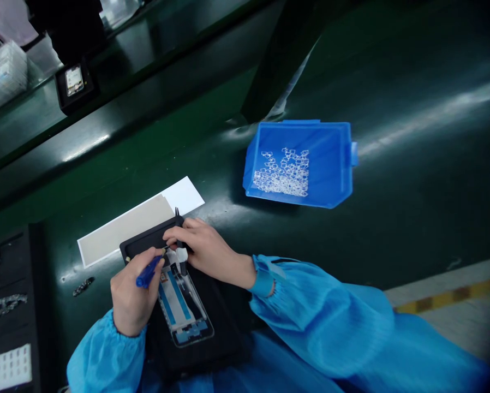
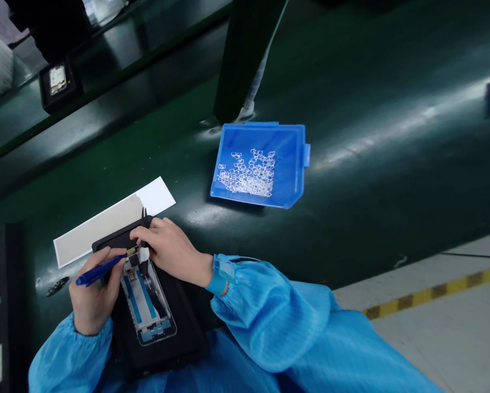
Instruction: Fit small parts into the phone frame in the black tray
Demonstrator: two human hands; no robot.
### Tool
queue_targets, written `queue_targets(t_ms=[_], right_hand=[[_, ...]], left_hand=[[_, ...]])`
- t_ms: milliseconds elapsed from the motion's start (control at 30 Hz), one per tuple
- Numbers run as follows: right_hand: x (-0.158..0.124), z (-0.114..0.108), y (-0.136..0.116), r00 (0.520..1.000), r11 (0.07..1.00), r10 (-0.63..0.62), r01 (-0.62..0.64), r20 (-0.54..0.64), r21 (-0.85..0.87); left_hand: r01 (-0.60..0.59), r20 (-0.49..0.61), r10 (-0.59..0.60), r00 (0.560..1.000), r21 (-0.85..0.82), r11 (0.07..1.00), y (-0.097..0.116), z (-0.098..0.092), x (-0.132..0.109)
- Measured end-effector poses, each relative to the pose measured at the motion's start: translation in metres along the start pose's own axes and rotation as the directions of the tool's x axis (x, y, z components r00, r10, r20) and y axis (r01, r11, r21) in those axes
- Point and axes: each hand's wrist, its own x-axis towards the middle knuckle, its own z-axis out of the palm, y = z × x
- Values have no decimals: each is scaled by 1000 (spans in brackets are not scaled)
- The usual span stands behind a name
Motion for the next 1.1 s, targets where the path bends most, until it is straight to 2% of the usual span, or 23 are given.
queue_targets(t_ms=[100,200,333,400,467,533,600,633,667,700,767,833,933,1033,1100], right_hand=[[0,-1,-1,1000,1000,-3,3,3,0],[-1,-1,-1,1000,1000,11,-11,17,-23],[-2,2,-1,1000,999,12,-11,16,-40],[-2,4,-1,999,997,15,-12,31,-70],[-2,5,-2,999,994,17,-12,47,-107],[-2,5,-3,999,993,12,-6,50,-120],[-3,0,-6,999,997,8,-4,40,-80],[-4,-3,-7,1000,1000,11,-11,26,-27],[-4,-6,-9,1000,998,21,-21,2,51],[-6,-10,-10,999,989,38,-34,-29,141],[-8,-17,-13,991,952,99,-67,-95,299],[-10,-19,-14,975,917,183,-125,-122,379],[-12,-15,-11,948,846,310,-242,-67,476],[-14,-9,-9,921,776,389,-313,-24,548],[-14,-8,-10,912,779,410,-337,-23,529]], left_hand=[[18,57,-21,998,51,999,3,-2,5],[18,57,-22,998,74,997,4,-3,8],[32,67,-34,997,38,999,1,0,4],[92,43,-91,995,-17,996,-1,2,1],[203,-58,-213,975,-139,969,-3,3,-1],[249,-233,-335,913,-331,910,-6,-1,-1],[185,-384,-392,836,-475,860,-11,-8,-2],[150,-423,-383,821,-488,860,-13,-12,-3],[136,-423,-346,837,-453,881,-16,-15,-4],[141,-384,-294,875,-379,915,-18,-18,-6],[140,-210,-174,962,-167,976,-21,-18,-12],[72,4,-72,997,32,997,-23,-13,-17],[-46,196,6,981,203,978,-22,-2,-21],[-105,261,23,965,302,948,-21,4,-22],[-116,282,15,959,345,931,-21,4,-20]])
